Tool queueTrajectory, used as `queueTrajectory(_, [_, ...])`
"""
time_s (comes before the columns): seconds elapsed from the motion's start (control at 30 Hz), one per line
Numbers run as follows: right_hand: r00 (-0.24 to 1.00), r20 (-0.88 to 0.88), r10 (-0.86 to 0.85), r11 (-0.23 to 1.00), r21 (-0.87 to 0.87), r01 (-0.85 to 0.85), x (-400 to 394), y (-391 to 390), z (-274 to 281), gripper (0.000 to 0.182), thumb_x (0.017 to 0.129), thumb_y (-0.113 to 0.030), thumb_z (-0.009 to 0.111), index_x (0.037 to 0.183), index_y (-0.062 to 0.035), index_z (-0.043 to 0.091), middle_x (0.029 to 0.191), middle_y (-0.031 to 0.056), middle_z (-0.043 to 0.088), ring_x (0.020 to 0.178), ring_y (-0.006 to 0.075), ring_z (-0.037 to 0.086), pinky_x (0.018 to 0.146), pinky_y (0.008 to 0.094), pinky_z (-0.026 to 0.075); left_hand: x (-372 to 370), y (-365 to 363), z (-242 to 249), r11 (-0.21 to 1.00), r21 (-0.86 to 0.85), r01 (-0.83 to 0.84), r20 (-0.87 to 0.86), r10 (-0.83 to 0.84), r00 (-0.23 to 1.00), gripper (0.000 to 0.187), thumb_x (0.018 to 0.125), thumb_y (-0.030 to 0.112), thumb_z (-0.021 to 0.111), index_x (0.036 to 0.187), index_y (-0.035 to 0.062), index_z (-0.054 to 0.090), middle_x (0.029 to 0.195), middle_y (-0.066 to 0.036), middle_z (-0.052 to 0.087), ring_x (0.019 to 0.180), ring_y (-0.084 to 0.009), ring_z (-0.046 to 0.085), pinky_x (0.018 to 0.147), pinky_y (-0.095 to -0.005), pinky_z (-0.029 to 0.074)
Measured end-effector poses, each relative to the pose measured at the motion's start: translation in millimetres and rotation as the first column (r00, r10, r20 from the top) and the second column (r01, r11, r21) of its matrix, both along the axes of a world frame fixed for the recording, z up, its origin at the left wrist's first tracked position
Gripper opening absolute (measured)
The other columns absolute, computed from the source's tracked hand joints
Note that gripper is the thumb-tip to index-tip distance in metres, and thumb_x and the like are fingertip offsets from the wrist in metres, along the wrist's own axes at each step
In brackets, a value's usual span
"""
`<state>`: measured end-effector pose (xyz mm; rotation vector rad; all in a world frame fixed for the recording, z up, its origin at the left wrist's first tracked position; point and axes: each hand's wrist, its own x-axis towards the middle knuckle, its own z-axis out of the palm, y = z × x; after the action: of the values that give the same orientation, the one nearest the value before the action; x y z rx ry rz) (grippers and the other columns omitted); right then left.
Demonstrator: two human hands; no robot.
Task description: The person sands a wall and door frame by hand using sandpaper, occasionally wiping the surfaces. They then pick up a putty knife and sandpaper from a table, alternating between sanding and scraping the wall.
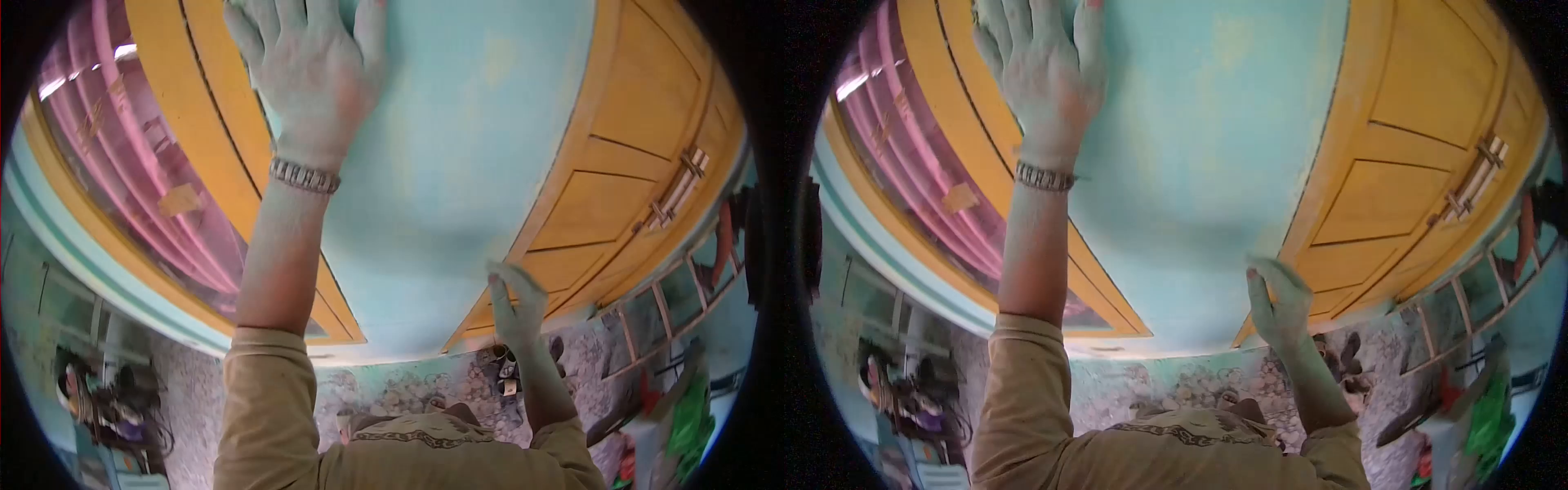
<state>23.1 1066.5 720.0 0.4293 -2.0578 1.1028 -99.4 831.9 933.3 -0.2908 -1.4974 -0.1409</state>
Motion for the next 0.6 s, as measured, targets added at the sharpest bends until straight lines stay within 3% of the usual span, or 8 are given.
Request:
queueTrajectory(0.1, [0.952, -0.293, 0.084, 0.99, 0.137, -0.045, -32, 5, 31, 0.017, 0.088, -0.002, 0.065, 0.104, 0.002, 0.07, 0.119, 0.0214, 0.061, 0.107, 0.0325, 0.061, 0.09, 0.0379, 0.049, 6, 8, -43, 0.998, 0.058, -0.034, 0.075, 0.029, 0.997, 0.072, 0.093, 0.041, 0.055, 0.148, -0.0016, 0.034, 0.156, -0.023, 0.027, 0.146, -0.0409, 0.021, 0.117, -0.0538, 0.012])
queueTrajectory(0.2, [0.9, -0.435, -0.017, 0.974, 0.198, 0.114, -53, 11, 33, 0.024, 0.09, -0.01, 0.064, 0.111, 0.001, 0.068, 0.136, 0.0266, 0.048, 0.123, 0.0406, 0.048, 0.103, 0.0477, 0.039, 14, 19, -215, 0.995, 0.094, -0.02, 0.31, -0.01, 0.951, 0.083, 0.092, 0.044, 0.052, 0.146, -0.0129, 0.026, 0.153, -0.036, 0.018, 0.145, -0.0512, 0.01, 0.115, -0.0604, 0.003])
queueTrajectory(0.23, [0.897, -0.435, -0.076, 0.96, 0.21, 0.183, -56, 12, 27, 0.028, 0.09, -0.013, 0.064, 0.115, 0.0004, 0.066, 0.14, 0.0279, 0.043, 0.127, 0.0433, 0.043, 0.107, 0.0507, 0.034, 19, 26, -280, 0.986, 0.166, -0.011, 0.389, -0.055, 0.92, 0.078, 0.091, 0.045, 0.054, 0.141, -0.0119, 0.038, 0.15, -0.036, 0.027, 0.142, -0.0543, 0.018, 0.113, -0.0666, 0.005])
queueTrajectory(0.3, [0.89, -0.429, -0.155, 0.926, 0.252, 0.283, -67, 18, 16, 0.036, 0.092, -0.02, 0.063, 0.121, -0.0003, 0.063, 0.145, 0.0299, 0.036, 0.134, 0.047, 0.034, 0.111, 0.0556, 0.026, 21, 22, -325, 0.995, 0.096, 0.003, 0.371, -0.039, 0.928, 0.078, 0.09, 0.045, 0.055, 0.14, -0.0126, 0.038, 0.15, -0.036, 0.028, 0.141, -0.0555, 0.019, 0.112, -0.067, 0.003])
queueTrajectory(0.43, [0.896, -0.417, -0.153, 0.903, 0.31, 0.299, -87, 22, -11, 0.044, 0.093, -0.027, 0.062, 0.127, -0.0004, 0.059, 0.149, 0.0326, 0.03, 0.14, 0.0508, 0.024, 0.113, 0.0617, 0.018, 12, 24, -200, 0.992, 0.119, 0.03, 0.273, -0.062, 0.96, 0.081, 0.091, 0.04, 0.055, 0.145, -0.0129, 0.027, 0.15, -0.037, 0.026, 0.142, -0.0537, 0.016, 0.113, -0.0644, 0.004])
queueTrajectory(0.5, [0.883, -0.457, -0.105, 0.921, 0.29, 0.26, -93, 10, -10, 0.044, 0.093, -0.027, 0.061, 0.127, 0.0002, 0.059, 0.148, 0.0334, 0.03, 0.14, 0.0519, 0.022, 0.112, 0.0632, 0.017, 18, 18, -46, 0.985, 0.023, 0.173, 0.284, -0.172, 0.943, 0.079, 0.088, 0.041, 0.059, 0.147, -0.0039, 0.033, 0.151, -0.03, 0.031, 0.142, -0.0484, 0.024, 0.113, -0.0616, 0.013])
queueTrajectory(0.57, [0.845, -0.516, -0.142, 0.932, 0.218, 0.29, -92, 3, -1, 0.042, 0.094, -0.027, 0.06, 0.126, 0.0012, 0.059, 0.147, 0.0338, 0.032, 0.14, 0.0526, 0.023, 0.111, 0.064, 0.019, 4, 25, -8, 0.996, 0.082, 0.025, -0.027, -0.023, 0.999, 0.069, 0.092, 0.044, 0.053, 0.141, -0.0033, 0.041, 0.15, -0.027, 0.035, 0.142, -0.0407, 0.028, 0.116, -0.0524, 0.019])
queueTrajectory(0.6, [0.846, -0.527, -0.08, 0.937, 0.249, 0.244, -91, 0, 9, 0.041, 0.095, -0.025, 0.059, 0.125, 0.0018, 0.059, 0.146, 0.0337, 0.033, 0.139, 0.0529, 0.025, 0.111, 0.0638, 0.021, 2, 25, -20, 0.99, 0.117, 0.077, 0.002, -0.077, 0.997, 0.071, 0.09, 0.044, 0.054, 0.143, -0.002, 0.04, 0.151, -0.025, 0.034, 0.142, -0.0414, 0.027, 0.116, -0.0552, 0.016])
